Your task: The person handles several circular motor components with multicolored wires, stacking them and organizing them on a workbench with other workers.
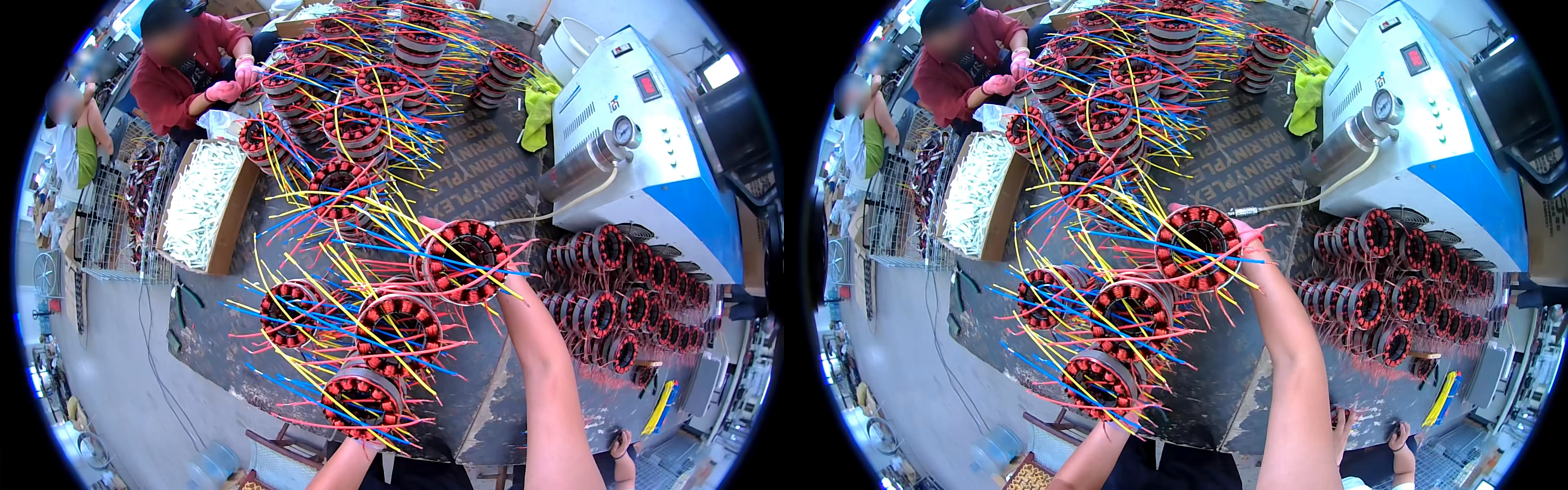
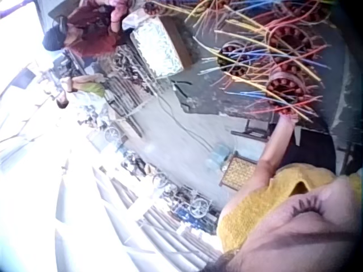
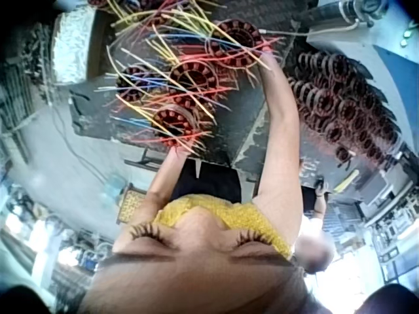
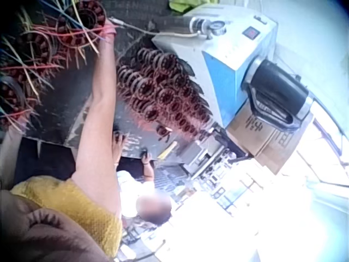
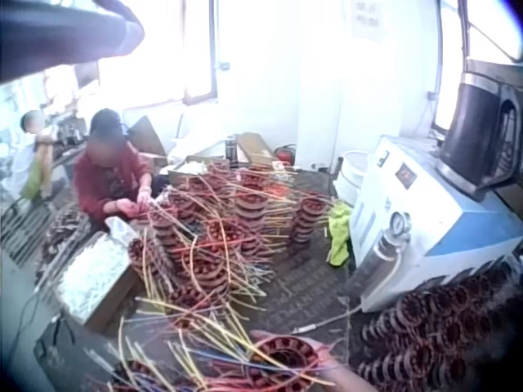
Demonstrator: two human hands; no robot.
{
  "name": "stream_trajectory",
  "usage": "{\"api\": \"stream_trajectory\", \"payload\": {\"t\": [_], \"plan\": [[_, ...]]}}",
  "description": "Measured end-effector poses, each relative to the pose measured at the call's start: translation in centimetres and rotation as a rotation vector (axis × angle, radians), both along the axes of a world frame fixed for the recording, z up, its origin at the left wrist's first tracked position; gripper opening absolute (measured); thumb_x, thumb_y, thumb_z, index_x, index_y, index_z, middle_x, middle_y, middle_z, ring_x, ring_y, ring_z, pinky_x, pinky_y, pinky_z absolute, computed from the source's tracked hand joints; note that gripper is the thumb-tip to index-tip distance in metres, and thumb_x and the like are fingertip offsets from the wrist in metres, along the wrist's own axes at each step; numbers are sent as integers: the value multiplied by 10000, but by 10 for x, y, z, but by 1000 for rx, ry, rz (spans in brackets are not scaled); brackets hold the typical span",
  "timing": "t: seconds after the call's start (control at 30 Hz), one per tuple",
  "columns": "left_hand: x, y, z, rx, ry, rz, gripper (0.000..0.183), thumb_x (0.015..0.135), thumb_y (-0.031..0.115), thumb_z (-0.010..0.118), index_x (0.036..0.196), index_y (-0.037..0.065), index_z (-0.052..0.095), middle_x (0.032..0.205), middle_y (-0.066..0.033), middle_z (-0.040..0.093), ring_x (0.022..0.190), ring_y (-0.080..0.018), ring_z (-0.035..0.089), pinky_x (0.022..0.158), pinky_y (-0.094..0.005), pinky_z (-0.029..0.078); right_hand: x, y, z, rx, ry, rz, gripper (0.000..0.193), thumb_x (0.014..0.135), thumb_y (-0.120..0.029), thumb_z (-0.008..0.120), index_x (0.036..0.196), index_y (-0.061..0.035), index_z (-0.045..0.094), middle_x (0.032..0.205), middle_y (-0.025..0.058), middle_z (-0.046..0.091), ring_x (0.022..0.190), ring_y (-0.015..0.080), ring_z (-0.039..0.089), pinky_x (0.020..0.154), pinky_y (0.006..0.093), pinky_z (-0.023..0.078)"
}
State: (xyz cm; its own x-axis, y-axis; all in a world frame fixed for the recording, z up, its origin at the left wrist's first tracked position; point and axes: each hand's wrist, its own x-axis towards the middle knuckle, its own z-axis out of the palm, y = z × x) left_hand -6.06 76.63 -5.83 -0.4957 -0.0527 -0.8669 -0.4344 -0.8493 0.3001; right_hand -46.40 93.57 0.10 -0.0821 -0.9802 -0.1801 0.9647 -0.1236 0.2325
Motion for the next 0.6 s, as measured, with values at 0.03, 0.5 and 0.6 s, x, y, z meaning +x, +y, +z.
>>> {"api": "stream_trajectory", "payload": {"t": [0.03, 0.5, 0.6], "plan": [[1, 1, 2, 5, -4, 6, 483, 1001, 389, 388, 1335, 53, 478, 1295, -112, 566, 1134, -282, 568, 989, -437, 460, 4, 3, 1, 55, -26, -106, 475, 1045, -307, 236, 1223, -9, 561, 1114, 280, 619, 983, 469, 622, 851, 589, 520], [9, 15, 11, 75, -29, 64, 492, 996, 403, 383, 1333, 58, 484, 1283, -116, 575, 1116, -292, 580, 981, -441, 469, 5, -2, -19, -43, -219, 56, 515, 1041, -333, 258, 1250, 65, 510, 1136, 313, 601, 1024, 467, 607, 881, 586, 506], [11, 19, 15, 89, -33, 71, 495, 996, 406, 382, 1332, 59, 486, 1281, -117, 577, 1112, -295, 583, 979, -442, 470, 16, 4, -35, -26, -1, -50, 508, 1034, -331, 257, 1309, 51, 447, 1087, 322, 609, 982, 495, 610, 840, 611, 515]]}}
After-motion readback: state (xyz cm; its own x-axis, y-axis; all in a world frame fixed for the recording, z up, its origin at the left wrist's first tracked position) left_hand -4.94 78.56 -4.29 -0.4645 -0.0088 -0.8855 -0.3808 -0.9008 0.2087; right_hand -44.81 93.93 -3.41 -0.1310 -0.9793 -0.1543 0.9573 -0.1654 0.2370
